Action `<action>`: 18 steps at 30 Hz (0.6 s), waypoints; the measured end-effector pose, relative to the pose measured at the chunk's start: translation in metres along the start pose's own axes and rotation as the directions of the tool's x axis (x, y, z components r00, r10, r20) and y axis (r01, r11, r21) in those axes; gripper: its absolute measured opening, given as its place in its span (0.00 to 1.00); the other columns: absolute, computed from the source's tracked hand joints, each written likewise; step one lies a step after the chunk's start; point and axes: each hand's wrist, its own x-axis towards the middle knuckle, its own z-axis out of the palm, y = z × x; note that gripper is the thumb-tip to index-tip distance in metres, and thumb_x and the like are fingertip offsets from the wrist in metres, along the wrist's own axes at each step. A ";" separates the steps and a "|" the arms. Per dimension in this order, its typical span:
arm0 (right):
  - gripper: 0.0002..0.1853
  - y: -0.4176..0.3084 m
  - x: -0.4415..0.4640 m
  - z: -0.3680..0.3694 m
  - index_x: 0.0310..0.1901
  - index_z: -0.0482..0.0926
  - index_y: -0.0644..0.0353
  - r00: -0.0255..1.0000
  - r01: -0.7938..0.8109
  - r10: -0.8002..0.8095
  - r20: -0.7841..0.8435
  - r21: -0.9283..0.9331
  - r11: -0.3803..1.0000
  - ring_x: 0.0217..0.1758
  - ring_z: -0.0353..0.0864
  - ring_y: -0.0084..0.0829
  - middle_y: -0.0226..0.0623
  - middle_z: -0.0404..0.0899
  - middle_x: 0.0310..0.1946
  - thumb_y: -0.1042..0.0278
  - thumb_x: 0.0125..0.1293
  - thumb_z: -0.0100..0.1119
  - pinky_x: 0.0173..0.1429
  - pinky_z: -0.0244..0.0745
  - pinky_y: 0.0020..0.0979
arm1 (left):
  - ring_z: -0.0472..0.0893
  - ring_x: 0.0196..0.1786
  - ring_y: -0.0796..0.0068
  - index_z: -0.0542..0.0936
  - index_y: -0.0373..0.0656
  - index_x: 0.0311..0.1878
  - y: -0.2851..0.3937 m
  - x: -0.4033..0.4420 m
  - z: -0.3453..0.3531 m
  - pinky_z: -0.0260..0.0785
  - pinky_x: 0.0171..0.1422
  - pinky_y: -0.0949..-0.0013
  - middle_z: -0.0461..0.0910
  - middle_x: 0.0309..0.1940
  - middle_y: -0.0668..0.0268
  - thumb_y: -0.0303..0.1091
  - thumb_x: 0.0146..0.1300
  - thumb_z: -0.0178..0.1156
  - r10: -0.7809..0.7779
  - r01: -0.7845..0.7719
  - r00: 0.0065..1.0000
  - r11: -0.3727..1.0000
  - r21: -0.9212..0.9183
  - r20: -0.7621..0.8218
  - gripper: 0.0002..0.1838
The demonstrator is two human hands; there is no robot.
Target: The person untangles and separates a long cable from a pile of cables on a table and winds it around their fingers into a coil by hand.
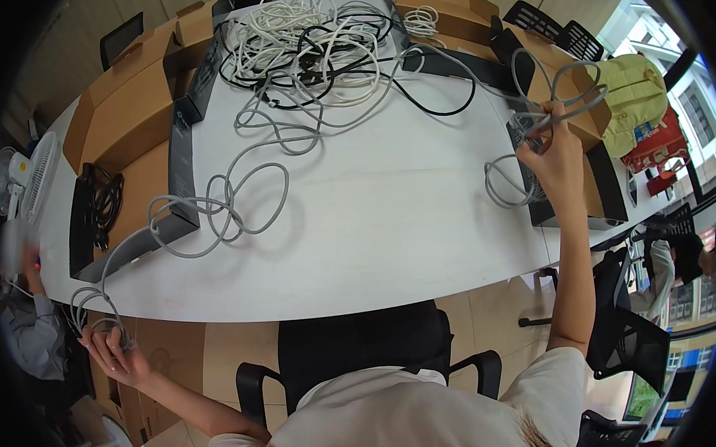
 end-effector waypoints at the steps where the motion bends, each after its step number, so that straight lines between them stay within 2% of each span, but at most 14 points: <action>1: 0.26 0.005 0.007 -0.001 0.47 0.67 0.52 1.000 0.012 -0.012 -0.026 -0.005 1.000 0.30 0.80 0.41 0.36 0.77 0.27 0.74 0.44 0.64 0.35 0.71 0.37 | 0.50 0.06 0.85 0.66 0.42 0.38 -0.003 0.001 0.000 0.52 0.21 0.84 0.58 0.08 0.73 0.33 0.76 0.36 -0.017 0.017 1.000 1.000 -0.007 0.008 0.11; 6: 0.29 0.024 0.039 0.024 0.50 0.66 0.52 0.997 0.069 -0.068 0.032 -0.042 0.997 0.32 0.80 0.40 0.37 0.79 0.28 0.71 0.43 0.65 0.37 0.71 0.38 | 0.50 0.06 0.85 0.67 0.42 0.37 -0.011 -0.001 0.002 0.47 0.17 0.85 0.59 0.08 0.73 0.34 0.76 0.36 -0.016 0.015 1.000 1.000 -0.025 -0.026 0.12; 7: 0.29 0.029 0.045 0.033 0.51 0.66 0.52 0.996 0.083 -0.082 0.034 -0.017 0.996 0.31 0.79 0.40 0.37 0.79 0.28 0.71 0.43 0.65 0.37 0.71 0.38 | 0.51 0.06 0.85 0.67 0.42 0.37 -0.014 0.000 0.008 0.53 0.22 0.84 0.59 0.08 0.73 0.34 0.76 0.35 -0.068 0.070 0.997 0.997 -0.046 0.034 0.13; 9: 0.30 0.036 0.057 0.051 0.51 0.66 0.52 0.993 0.112 -0.114 0.037 0.037 0.993 0.30 0.79 0.39 0.37 0.79 0.27 0.70 0.42 0.65 0.36 0.71 0.37 | 0.52 0.06 0.84 0.68 0.42 0.37 -0.012 -0.003 0.006 0.58 0.29 0.81 0.58 0.08 0.73 0.34 0.76 0.34 -0.044 0.043 0.999 0.998 -0.039 -0.025 0.13; 10: 0.32 0.038 0.063 0.059 0.51 0.66 0.53 0.993 0.099 -0.103 0.050 0.078 0.992 0.29 0.78 0.37 0.38 0.78 0.27 0.69 0.41 0.66 0.36 0.71 0.36 | 0.54 0.06 0.84 0.68 0.43 0.37 -0.012 -0.003 0.006 0.61 0.35 0.78 0.58 0.08 0.73 0.33 0.76 0.33 -0.095 0.097 0.995 0.993 -0.074 0.039 0.14; 11: 0.32 0.039 0.066 0.067 0.52 0.66 0.54 0.994 0.086 -0.093 0.056 0.114 0.990 0.29 0.78 0.37 0.38 0.78 0.26 0.68 0.41 0.66 0.37 0.71 0.35 | 0.53 0.07 0.82 0.67 0.41 0.41 -0.012 -0.003 0.004 0.60 0.35 0.77 0.58 0.09 0.73 0.32 0.76 0.34 -0.084 0.089 0.993 0.994 -0.065 0.083 0.11; 13: 0.32 0.041 0.071 0.081 0.52 0.66 0.54 0.995 0.058 -0.072 0.070 0.184 0.981 0.28 0.78 0.37 0.38 0.78 0.26 0.68 0.41 0.66 0.37 0.71 0.34 | 0.53 0.06 0.85 0.67 0.43 0.39 -0.012 -0.007 0.005 0.60 0.33 0.79 0.59 0.08 0.75 0.34 0.76 0.32 -0.055 0.055 0.998 0.998 -0.001 0.003 0.13; 17: 0.40 0.052 0.078 0.100 0.60 0.63 0.55 0.986 0.042 -0.080 0.149 0.240 0.970 0.41 0.79 0.36 0.42 0.78 0.43 0.59 0.44 0.71 0.45 0.73 0.34 | 0.53 0.07 0.85 0.66 0.44 0.40 -0.024 -0.009 0.015 0.59 0.32 0.79 0.59 0.08 0.75 0.36 0.77 0.32 -0.097 0.097 0.995 0.993 -0.068 0.015 0.12; 18: 0.45 0.055 0.080 0.102 0.65 0.62 0.57 0.976 0.113 -0.152 0.156 0.231 0.966 0.53 0.75 0.38 0.49 0.72 0.54 0.48 0.47 0.71 0.53 0.72 0.36 | 0.53 0.07 0.85 0.66 0.44 0.40 -0.027 -0.008 0.015 0.58 0.32 0.79 0.59 0.08 0.75 0.36 0.77 0.33 -0.114 0.116 0.993 0.989 -0.090 0.029 0.12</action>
